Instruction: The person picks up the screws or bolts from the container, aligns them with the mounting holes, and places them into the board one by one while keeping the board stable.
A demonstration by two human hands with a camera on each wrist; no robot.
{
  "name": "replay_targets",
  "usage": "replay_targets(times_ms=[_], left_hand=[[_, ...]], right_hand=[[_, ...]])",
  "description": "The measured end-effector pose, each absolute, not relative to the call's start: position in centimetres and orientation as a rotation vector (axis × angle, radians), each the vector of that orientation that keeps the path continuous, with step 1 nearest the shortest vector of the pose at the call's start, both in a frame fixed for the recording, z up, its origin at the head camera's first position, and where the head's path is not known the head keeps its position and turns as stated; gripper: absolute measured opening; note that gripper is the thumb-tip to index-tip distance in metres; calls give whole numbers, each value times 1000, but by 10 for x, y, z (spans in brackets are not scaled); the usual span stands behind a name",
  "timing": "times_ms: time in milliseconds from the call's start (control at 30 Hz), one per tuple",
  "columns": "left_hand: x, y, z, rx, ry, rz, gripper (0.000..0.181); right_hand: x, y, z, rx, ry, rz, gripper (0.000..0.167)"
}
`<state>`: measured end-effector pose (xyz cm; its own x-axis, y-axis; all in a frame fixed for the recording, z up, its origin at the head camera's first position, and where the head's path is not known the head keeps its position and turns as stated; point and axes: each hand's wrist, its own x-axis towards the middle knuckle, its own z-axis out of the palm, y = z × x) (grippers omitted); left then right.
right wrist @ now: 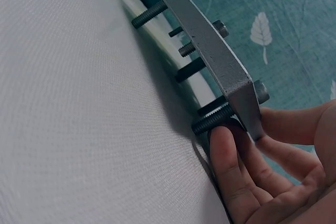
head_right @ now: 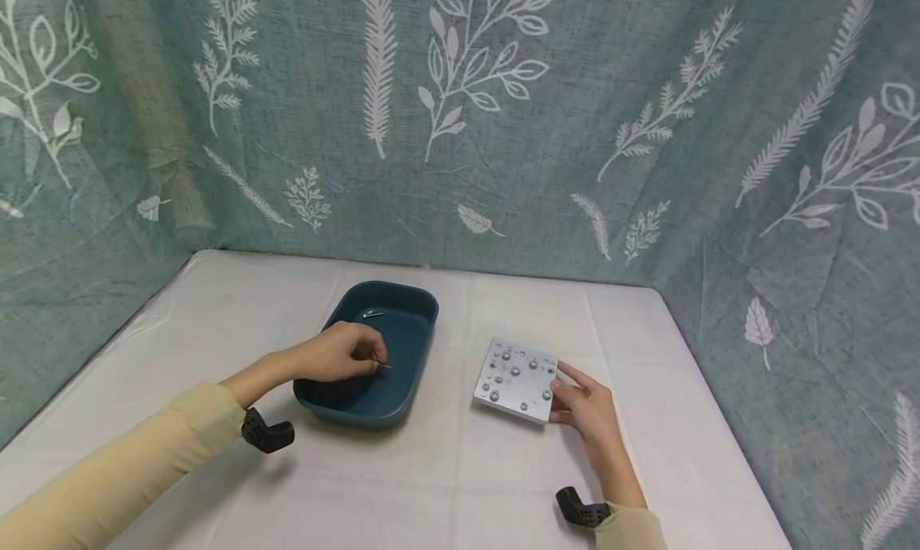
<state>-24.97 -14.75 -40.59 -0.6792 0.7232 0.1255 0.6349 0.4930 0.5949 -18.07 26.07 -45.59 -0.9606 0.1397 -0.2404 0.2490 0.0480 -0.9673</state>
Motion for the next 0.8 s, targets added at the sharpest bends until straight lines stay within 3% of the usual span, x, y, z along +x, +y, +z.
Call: replay_targets(times_ms=[533,800], left_hand=[[-263,-83,-372,1137,2489,1299,11],[-273,-33,-376,1279,2435,1220,9]], right_hand=[[-180,263,-455,402,2199,-2079,51],[-180,262,-455,401,2194,-2087,51]])
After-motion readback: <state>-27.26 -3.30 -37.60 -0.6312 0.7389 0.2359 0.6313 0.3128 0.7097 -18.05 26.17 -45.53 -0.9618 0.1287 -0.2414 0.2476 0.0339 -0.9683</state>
